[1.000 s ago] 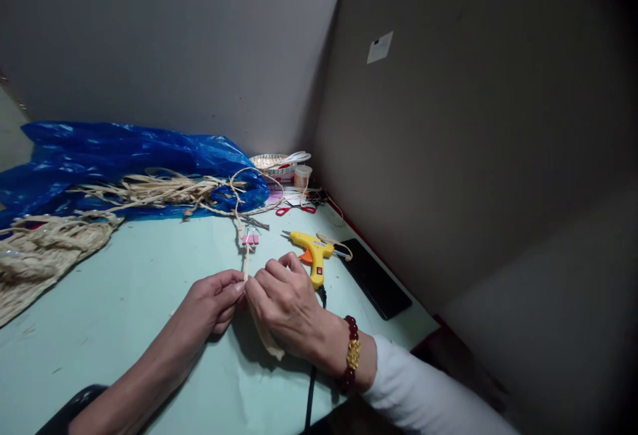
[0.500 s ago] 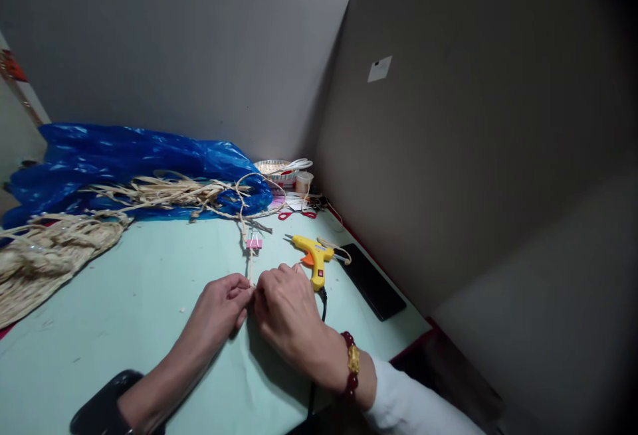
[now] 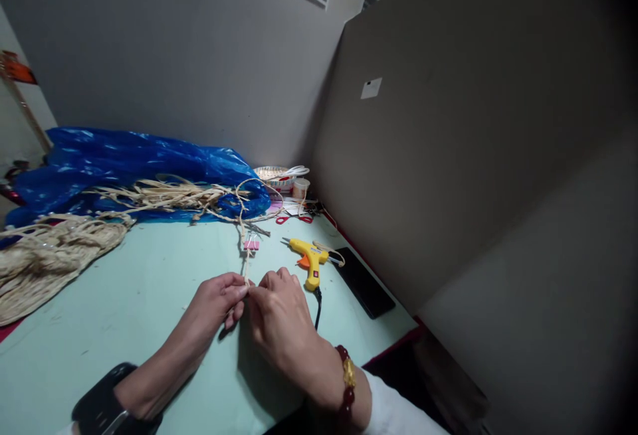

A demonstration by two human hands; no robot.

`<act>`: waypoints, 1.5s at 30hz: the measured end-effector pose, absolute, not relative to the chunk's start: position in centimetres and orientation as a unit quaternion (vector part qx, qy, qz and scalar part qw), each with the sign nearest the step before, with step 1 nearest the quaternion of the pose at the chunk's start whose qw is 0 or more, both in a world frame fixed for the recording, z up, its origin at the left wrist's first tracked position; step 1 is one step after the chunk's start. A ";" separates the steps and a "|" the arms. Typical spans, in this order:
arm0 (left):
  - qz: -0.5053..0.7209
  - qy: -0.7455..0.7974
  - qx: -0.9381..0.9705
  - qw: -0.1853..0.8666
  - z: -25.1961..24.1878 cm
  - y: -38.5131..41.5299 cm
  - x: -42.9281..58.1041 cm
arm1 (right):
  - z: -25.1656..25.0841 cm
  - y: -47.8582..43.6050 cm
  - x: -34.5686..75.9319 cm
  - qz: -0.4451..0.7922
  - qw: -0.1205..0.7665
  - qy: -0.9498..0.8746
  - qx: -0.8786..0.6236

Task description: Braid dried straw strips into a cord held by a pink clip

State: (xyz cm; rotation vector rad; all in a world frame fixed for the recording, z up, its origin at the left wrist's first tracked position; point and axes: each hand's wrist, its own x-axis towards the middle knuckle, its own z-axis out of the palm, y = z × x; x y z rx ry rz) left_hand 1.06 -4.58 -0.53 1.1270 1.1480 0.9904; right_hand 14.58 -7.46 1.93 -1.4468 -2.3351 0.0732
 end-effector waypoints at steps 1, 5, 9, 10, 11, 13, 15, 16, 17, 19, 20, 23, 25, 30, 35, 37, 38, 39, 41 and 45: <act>0.421 0.495 0.490 0.581 -0.5 -4.6 1.0 | 2.2 -7.7 14.9 0.066 0.208 -0.827 -0.517; 0.403 0.500 0.527 0.557 -0.4 -4.8 0.9 | 2.8 -7.9 16.2 0.190 0.243 -0.823 -0.477; 0.390 0.499 0.542 0.552 -0.1 -4.9 0.8 | 3.2 -7.0 17.0 0.293 0.224 -0.831 -0.416; 0.387 0.497 0.544 0.554 0.0 -4.9 0.8 | 3.3 -6.6 17.2 0.305 0.214 -0.832 -0.412; 0.384 0.497 0.544 0.556 0.1 -4.9 0.8 | 3.4 -6.3 17.2 0.307 0.203 -0.834 -0.411; 0.381 0.497 0.541 0.562 0.3 -4.8 0.7 | 3.6 -5.7 17.3 0.289 0.186 -0.841 -0.417; 0.381 0.498 0.533 0.568 0.4 -4.8 0.6 | 3.9 -5.4 17.3 0.261 0.176 -0.850 -0.423; 0.381 0.500 0.528 0.571 0.4 -4.8 0.5 | 4.0 -5.3 17.2 0.242 0.176 -0.854 -0.426; 0.378 0.503 0.524 0.573 0.5 -4.7 0.5 | 4.0 -5.2 17.2 0.223 0.180 -0.856 -0.430; 0.373 0.513 0.515 0.577 0.6 -4.6 0.4 | 3.8 -5.0 17.2 0.198 0.198 -0.857 -0.433; 0.371 0.517 0.510 0.579 0.7 -4.6 0.5 | 3.6 -4.8 17.2 0.200 0.210 -0.855 -0.429; 0.376 0.521 0.488 0.591 0.8 -4.5 0.5 | 2.7 -4.0 17.3 0.253 0.266 -0.834 -0.413; 0.376 0.520 0.478 0.600 0.8 -4.4 0.5 | 2.2 -3.3 17.4 0.293 0.296 -0.809 -0.415; 0.382 0.503 0.501 0.591 0.5 -4.4 0.3 | 2.2 -2.4 17.3 0.356 0.282 -0.794 -0.405; 0.393 0.493 0.517 0.580 0.5 -4.5 0.3 | 2.1 -2.5 17.3 0.402 0.259 -0.799 -0.364; 0.381 0.495 0.527 0.576 0.3 -4.5 0.3 | 1.7 -2.4 17.4 0.414 0.235 -0.804 -0.355; 0.368 0.501 0.537 0.571 0.3 -4.5 0.3 | 1.6 -2.4 17.4 0.410 0.230 -0.808 -0.354; 0.352 0.512 0.552 0.555 0.2 -4.5 0.3 | 1.4 -2.3 17.5 0.402 0.230 -0.812 -0.354; 0.316 0.544 0.602 0.492 0.4 -4.7 0.3 | 1.2 -2.3 17.6 0.394 0.241 -0.813 -0.355; 0.261 0.588 0.700 0.311 1.5 -5.5 0.6 | 0.7 -2.3 17.6 0.435 0.271 -0.773 -0.374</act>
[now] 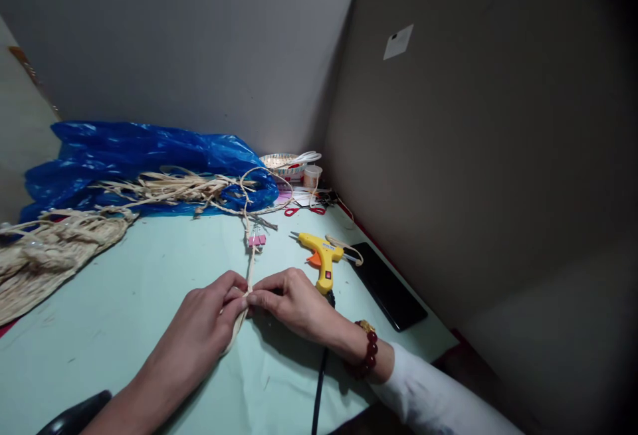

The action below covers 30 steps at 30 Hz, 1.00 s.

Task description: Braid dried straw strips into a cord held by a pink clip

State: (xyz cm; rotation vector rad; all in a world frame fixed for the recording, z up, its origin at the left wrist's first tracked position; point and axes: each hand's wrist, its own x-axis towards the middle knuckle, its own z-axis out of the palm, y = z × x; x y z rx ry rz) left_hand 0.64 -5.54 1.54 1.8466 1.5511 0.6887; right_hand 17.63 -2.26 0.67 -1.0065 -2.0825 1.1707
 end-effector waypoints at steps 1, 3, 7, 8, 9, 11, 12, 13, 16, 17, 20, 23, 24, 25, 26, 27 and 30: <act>0.250 0.595 0.710 0.283 1.8 -5.8 0.7 | 0.6 -2.3 17.6 0.448 0.282 -0.759 -0.379; 0.227 0.610 0.718 0.247 2.2 -6.2 0.7 | 0.4 -2.4 17.6 0.473 0.301 -0.733 -0.384; 0.219 0.613 0.739 0.175 2.0 -7.0 0.4 | 0.4 -2.8 17.5 0.459 0.317 -0.728 -0.399; 0.229 0.607 0.747 0.149 1.7 -7.2 0.4 | 0.5 -3.0 17.5 0.443 0.320 -0.734 -0.405; 0.242 0.597 0.755 0.118 1.4 -7.4 0.4 | 0.5 -3.1 17.5 0.427 0.324 -0.738 -0.410; 0.276 0.564 0.776 0.055 0.9 -7.6 0.6 | 0.5 -3.2 17.4 0.412 0.334 -0.739 -0.415; 0.293 0.539 0.789 0.025 0.7 -7.7 0.8 | 0.5 -3.2 17.4 0.415 0.338 -0.736 -0.413; 0.307 0.512 0.802 -0.003 0.4 -7.8 1.0 | 0.5 -3.1 17.4 0.425 0.342 -0.731 -0.409; 0.317 0.437 0.839 -0.073 0.0 -7.8 1.5 | 0.3 -2.7 17.6 0.493 0.349 -0.700 -0.381; 0.311 0.421 0.847 -0.097 -0.2 -7.9 1.6 | 0.3 -2.6 17.7 0.523 0.349 -0.682 -0.374; 0.270 0.400 0.860 -0.166 -0.5 -8.1 2.0 | 0.3 -2.4 17.8 0.609 0.340 -0.618 -0.363; 0.228 0.399 0.866 -0.199 -0.6 -8.3 2.4 | 0.4 -2.5 17.6 0.642 0.347 -0.583 -0.357; 0.223 0.399 0.868 -0.194 -0.6 -8.4 2.5 | 0.4 -2.6 17.5 0.642 0.353 -0.580 -0.356; 0.226 0.400 0.870 -0.179 -0.5 -8.5 2.5 | 0.4 -2.7 17.4 0.641 0.356 -0.580 -0.355; 0.234 0.403 0.871 -0.156 -0.3 -8.5 2.5 | 0.4 -2.7 17.4 0.641 0.355 -0.580 -0.356; 0.249 0.408 0.869 -0.126 -0.1 -8.5 2.4 | 0.5 -2.8 17.4 0.643 0.350 -0.581 -0.355; 0.317 0.455 0.832 -0.011 0.8 -8.0 1.8 | 0.5 -2.8 17.7 0.650 0.341 -0.588 -0.341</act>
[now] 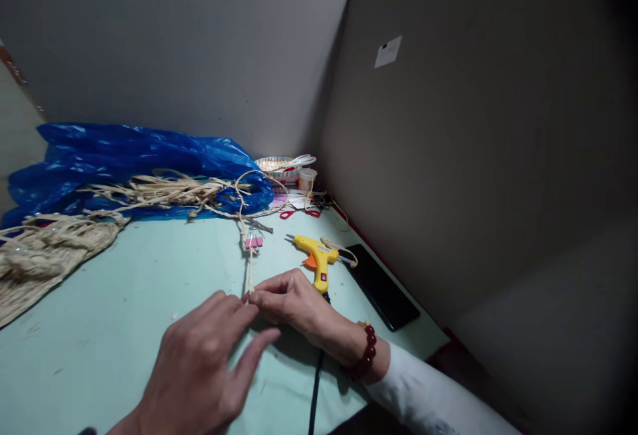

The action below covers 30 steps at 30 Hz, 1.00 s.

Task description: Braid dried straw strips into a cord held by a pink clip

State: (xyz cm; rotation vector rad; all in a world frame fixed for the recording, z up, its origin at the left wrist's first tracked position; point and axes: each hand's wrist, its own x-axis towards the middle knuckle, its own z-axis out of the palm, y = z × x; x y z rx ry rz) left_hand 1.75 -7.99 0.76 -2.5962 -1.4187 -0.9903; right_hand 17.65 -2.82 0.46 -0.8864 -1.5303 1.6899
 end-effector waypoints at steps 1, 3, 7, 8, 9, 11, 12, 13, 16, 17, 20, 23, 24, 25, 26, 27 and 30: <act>-0.341 -0.486 -0.804 -0.031 1.0 -7.7 1.5 | 0.5 -2.8 17.8 0.649 0.342 -0.592 -0.333; -0.373 -0.557 -0.732 -0.118 1.4 -6.8 1.1 | 0.5 -2.8 18.0 0.647 0.344 -0.600 -0.320; -0.340 -0.542 -0.644 -0.420 1.1 -5.1 1.2 | 0.8 -2.9 18.1 0.646 0.334 -0.617 -0.300; -0.338 -0.518 -0.622 -0.480 1.0 -4.9 1.3 | 0.9 -2.9 18.1 0.640 0.332 -0.625 -0.299; -0.343 -0.501 -0.599 -0.523 0.8 -4.7 1.4 | 1.0 -2.9 18.1 0.631 0.330 -0.635 -0.300; -0.359 -0.487 -0.559 -0.567 0.5 -4.6 1.5 | 1.0 -2.8 18.2 0.614 0.324 -0.650 -0.309; -0.359 -0.486 -0.549 -0.578 0.5 -4.6 1.5 | 0.9 -2.8 18.2 0.606 0.322 -0.657 -0.312; -0.357 -0.485 -0.546 -0.582 0.5 -4.6 1.5 | 0.8 -2.7 18.3 0.600 0.321 -0.663 -0.312; -0.341 -0.472 -0.556 -0.593 0.6 -4.6 1.4 | 0.6 -2.7 18.3 0.591 0.324 -0.672 -0.307; -0.336 -0.465 -0.555 -0.602 0.7 -4.7 1.3 | 0.5 -2.7 18.3 0.588 0.326 -0.674 -0.307; -0.338 -0.441 -0.530 -0.640 0.9 -4.8 1.1 | 0.7 -2.7 18.3 0.566 0.327 -0.690 -0.311; -0.343 -0.436 -0.511 -0.656 0.9 -5.0 0.6 | 1.1 -2.9 18.4 0.498 0.327 -0.735 -0.324; -0.345 -0.437 -0.507 -0.659 0.9 -5.0 0.5 | 1.2 -3.0 18.4 0.470 0.324 -0.751 -0.332; -0.345 -0.437 -0.500 -0.663 0.9 -5.1 0.4 | 1.2 -3.1 18.4 0.445 0.319 -0.764 -0.341; -0.343 -0.439 -0.491 -0.670 0.8 -5.1 0.4 | 1.3 -3.2 18.4 0.424 0.313 -0.774 -0.351; -0.339 -0.446 -0.478 -0.676 0.8 -5.1 0.5 | 1.3 -3.3 18.4 0.407 0.307 -0.781 -0.359; -0.325 -0.503 -0.471 -0.648 0.7 -4.9 0.9 | 1.3 -3.6 18.3 0.361 0.299 -0.799 -0.377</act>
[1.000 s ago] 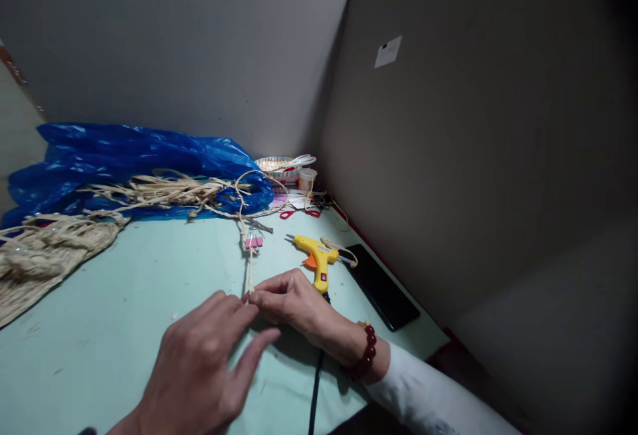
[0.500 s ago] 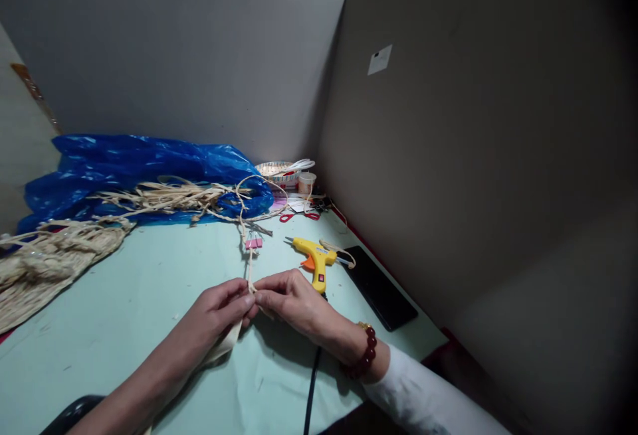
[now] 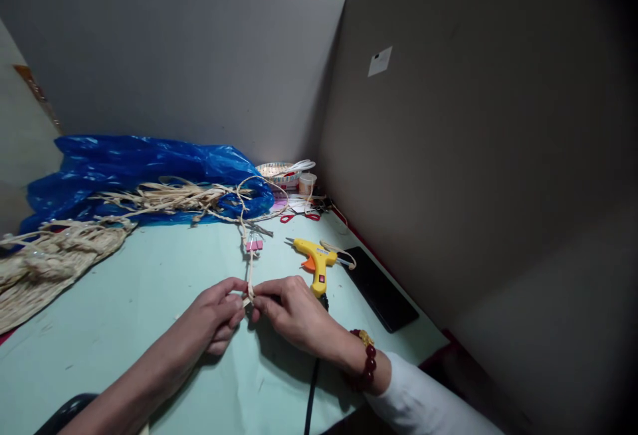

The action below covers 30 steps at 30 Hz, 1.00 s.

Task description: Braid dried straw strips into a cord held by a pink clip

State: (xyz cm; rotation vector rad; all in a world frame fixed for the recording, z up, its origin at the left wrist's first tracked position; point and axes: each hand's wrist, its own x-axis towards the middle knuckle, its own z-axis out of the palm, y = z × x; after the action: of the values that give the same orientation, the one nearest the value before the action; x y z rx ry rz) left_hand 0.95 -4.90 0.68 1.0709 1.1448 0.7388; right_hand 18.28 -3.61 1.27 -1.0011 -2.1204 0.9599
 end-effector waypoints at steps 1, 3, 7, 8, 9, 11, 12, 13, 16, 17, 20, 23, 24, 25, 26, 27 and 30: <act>0.325 0.524 0.499 0.609 0.7 -4.9 1.1 | 1.2 -3.7 18.2 0.346 0.299 -0.803 -0.382; 0.328 0.550 0.589 0.493 0.8 -4.9 1.4 | 1.0 -3.9 18.0 0.317 0.291 -0.814 -0.391; 0.294 0.583 0.693 0.305 1.2 -5.1 1.6 | 0.5 -4.1 17.8 0.218 0.255 -0.841 -0.425; 0.288 0.590 0.694 0.293 1.2 -5.1 1.5 | 0.4 -4.1 17.9 0.191 0.247 -0.847 -0.430; 0.288 0.593 0.693 0.293 1.2 -5.1 1.4 | 0.3 -4.1 17.9 0.166 0.242 -0.853 -0.432; 0.295 0.590 0.686 0.309 1.1 -4.9 1.2 | 0.4 -4.2 18.1 0.125 0.242 -0.862 -0.427; 0.297 0.590 0.681 0.317 1.0 -4.9 1.1 | 0.4 -4.3 18.2 0.106 0.247 -0.864 -0.426; 0.297 0.592 0.676 0.323 1.0 -4.8 1.0 | 0.4 -4.4 18.3 0.086 0.255 -0.864 -0.426; 0.291 0.607 0.659 0.336 0.8 -4.8 1.0 | 0.2 -4.8 18.3 0.017 0.283 -0.867 -0.409; 0.291 0.610 0.653 0.342 0.7 -4.8 1.1 | 0.0 -5.0 18.3 -0.008 0.289 -0.874 -0.391; 0.313 0.599 0.631 0.382 0.0 -4.8 1.3 | -0.3 -5.4 18.0 -0.067 0.290 -0.901 -0.315; 0.334 0.565 0.569 0.496 -0.5 -4.9 1.4 | -0.3 -5.5 17.7 -0.109 0.277 -0.923 -0.244; 0.334 0.553 0.538 0.541 -0.5 -4.9 1.4 | -0.3 -5.4 17.6 -0.119 0.270 -0.929 -0.225; 0.335 0.543 0.507 0.580 -0.5 -5.0 1.4 | -0.2 -5.4 17.5 -0.125 0.263 -0.933 -0.210; 0.339 0.534 0.478 0.609 -0.4 -5.0 1.4 | -0.2 -5.4 17.5 -0.129 0.257 -0.936 -0.201; 0.345 0.527 0.455 0.630 -0.2 -5.1 1.4 | -0.2 -5.4 17.4 -0.133 0.253 -0.938 -0.197; 0.362 0.506 0.428 0.656 0.2 -5.2 1.1 | 0.0 -5.4 17.4 -0.138 0.245 -0.939 -0.200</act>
State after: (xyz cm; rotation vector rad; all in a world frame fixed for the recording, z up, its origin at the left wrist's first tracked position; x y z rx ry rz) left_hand 1.12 -5.17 0.23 0.9699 1.1457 0.8200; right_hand 17.41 -5.41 -0.02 -0.5459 -2.5625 -0.3770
